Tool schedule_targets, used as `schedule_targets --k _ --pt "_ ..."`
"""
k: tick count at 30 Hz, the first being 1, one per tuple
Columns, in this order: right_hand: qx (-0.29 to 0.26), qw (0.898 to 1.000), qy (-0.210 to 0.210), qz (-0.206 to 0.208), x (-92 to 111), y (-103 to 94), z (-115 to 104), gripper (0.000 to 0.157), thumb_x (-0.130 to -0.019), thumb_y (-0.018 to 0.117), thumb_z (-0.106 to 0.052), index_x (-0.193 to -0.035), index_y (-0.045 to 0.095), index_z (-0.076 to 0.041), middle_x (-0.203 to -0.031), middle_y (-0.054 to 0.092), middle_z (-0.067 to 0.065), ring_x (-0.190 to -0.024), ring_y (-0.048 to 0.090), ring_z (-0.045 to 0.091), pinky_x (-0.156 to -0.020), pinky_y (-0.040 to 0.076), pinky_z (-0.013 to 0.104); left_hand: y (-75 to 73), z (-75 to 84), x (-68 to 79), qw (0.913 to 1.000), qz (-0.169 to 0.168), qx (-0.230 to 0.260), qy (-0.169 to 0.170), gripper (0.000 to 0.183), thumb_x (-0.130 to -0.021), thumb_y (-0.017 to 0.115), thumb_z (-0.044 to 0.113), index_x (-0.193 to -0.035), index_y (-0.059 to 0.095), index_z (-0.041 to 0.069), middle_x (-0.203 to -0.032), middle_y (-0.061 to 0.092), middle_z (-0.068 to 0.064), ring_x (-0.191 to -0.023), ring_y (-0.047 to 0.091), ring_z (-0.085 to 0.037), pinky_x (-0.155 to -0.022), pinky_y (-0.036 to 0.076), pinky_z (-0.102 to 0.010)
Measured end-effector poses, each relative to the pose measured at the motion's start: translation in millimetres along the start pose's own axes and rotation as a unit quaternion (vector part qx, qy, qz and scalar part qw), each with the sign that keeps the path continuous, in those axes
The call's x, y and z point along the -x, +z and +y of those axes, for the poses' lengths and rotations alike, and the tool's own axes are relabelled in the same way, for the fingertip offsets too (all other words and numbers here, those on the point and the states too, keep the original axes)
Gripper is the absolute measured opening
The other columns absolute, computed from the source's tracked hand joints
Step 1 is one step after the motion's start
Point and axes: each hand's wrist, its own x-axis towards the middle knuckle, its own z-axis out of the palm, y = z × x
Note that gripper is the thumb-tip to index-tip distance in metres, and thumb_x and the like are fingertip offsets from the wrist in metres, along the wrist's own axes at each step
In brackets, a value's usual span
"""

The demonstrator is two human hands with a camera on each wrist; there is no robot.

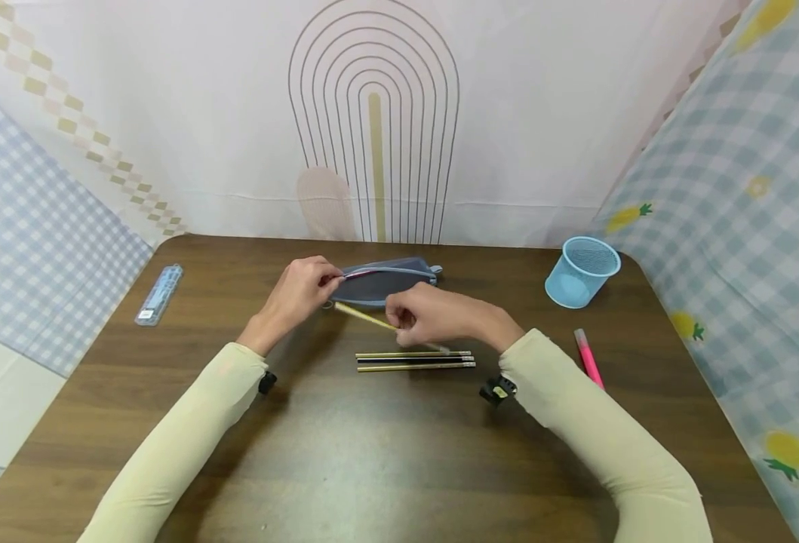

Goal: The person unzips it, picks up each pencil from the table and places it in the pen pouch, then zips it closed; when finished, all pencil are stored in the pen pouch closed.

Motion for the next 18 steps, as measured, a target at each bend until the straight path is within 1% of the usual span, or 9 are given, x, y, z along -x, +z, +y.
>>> schedule_targets --k 1,3,7,8,10,12,14,16,18 --pt "-0.072 0.997 -0.001 -0.012 1 -1.6 -2 0.011 -0.086 0.062 -0.003 -0.095 0.062 -0.01 -0.084 0.06 0.003 -0.075 0.057 0.012 -0.067 0.05 0.025 -0.5 -0.2 0.1 1.0 0.0 0.002 -0.002 0.013 -0.093 0.071 0.011 -0.096 0.079 0.001 -0.092 0.074 -0.01 -0.081 0.07 -0.02 -0.074 0.059 -0.033" --pt "-0.2 0.979 0.008 -0.041 2 -0.2 -4 0.02 -0.087 0.06 0.0 -0.107 0.064 -0.002 -0.092 0.065 0.012 -0.082 0.061 0.015 -0.073 0.055 0.028 -1.2 -0.8 0.3 1.0 0.0 0.004 -0.005 0.013 -0.093 0.071 0.01 -0.096 0.079 0.001 -0.092 0.074 -0.01 -0.08 0.07 -0.019 -0.073 0.059 -0.033" --pt "-0.378 0.92 0.085 -0.066 1 17.0 2 0.032 -0.09 0.056 0.001 -0.119 0.058 0.014 -0.097 0.071 0.018 -0.084 0.067 0.013 -0.075 0.059 0.03 -1.3 -0.5 -0.4 1.0 0.0 0.004 -0.007 0.013 -0.093 0.071 0.01 -0.096 0.079 0.001 -0.092 0.073 -0.01 -0.079 0.069 -0.019 -0.072 0.059 -0.032" --pt "-0.418 0.9 0.113 -0.058 -1 22.6 5 0.03 -0.092 0.055 0.001 -0.118 0.058 0.015 -0.096 0.072 0.016 -0.084 0.068 0.013 -0.075 0.059 0.028 -1.5 -0.5 -0.5 1.0 -0.001 0.003 -0.006 0.013 -0.093 0.071 0.011 -0.097 0.079 0.001 -0.092 0.073 -0.01 -0.079 0.069 -0.019 -0.072 0.059 -0.032" --pt "-0.505 0.847 0.166 -0.021 -6 33.4 11 0.023 -0.096 0.052 0.001 -0.113 0.059 0.014 -0.095 0.074 0.013 -0.084 0.071 0.013 -0.076 0.06 0.026 -1.7 -0.4 -0.5 1.0 -0.002 0.002 -0.004 0.014 -0.093 0.072 0.012 -0.097 0.079 0.001 -0.092 0.074 -0.01 -0.079 0.07 -0.019 -0.072 0.059 -0.032" --pt "-0.597 0.774 0.209 0.035 -12 41.9 17 0.018 -0.099 0.049 0.0 -0.107 0.063 0.009 -0.096 0.075 0.012 -0.085 0.073 0.015 -0.08 0.061 0.026 -1.7 0.0 -0.3 1.0 -0.002 0.001 -0.004 0.014 -0.093 0.072 0.012 -0.097 0.079 0.001 -0.092 0.074 -0.01 -0.08 0.07 -0.019 -0.073 0.059 -0.032" --pt "-0.672 0.695 0.235 0.097 -18 47.1 22 0.018 -0.102 0.048 0.0 -0.102 0.065 0.004 -0.097 0.075 0.015 -0.088 0.074 0.018 -0.083 0.061 0.027 -0.9 0.4 0.0 1.0 -0.002 0.002 -0.004 0.014 -0.093 0.072 0.012 -0.096 0.079 0.001 -0.092 0.074 -0.01 -0.08 0.07 -0.019 -0.073 0.059 -0.032" --pt "-0.72 0.63 0.251 0.146 -24 50.0 28 0.018 -0.103 0.047 -0.001 -0.1 0.065 0.003 -0.099 0.075 0.017 -0.091 0.075 0.021 -0.086 0.06 0.028 0.1 1.4 0.8 1.0 -0.001 0.004 -0.002 0.014 -0.093 0.072 0.012 -0.096 0.079 0.001 -0.092 0.074 -0.01 -0.079 0.069 -0.019 -0.073 0.058 -0.032" --pt "-0.742 0.592 0.261 0.176 -30 51.7 32 0.017 -0.104 0.047 -0.001 -0.102 0.064 0.004 -0.099 0.074 0.019 -0.092 0.074 0.023 -0.087 0.06 0.029 1.6 2.7 2.1 1.0 0.0 0.007 0.001 0.014 -0.093 0.072 0.012 -0.096 0.079 0.001 -0.091 0.074 -0.009 -0.078 0.069 -0.019 -0.072 0.058 -0.032"
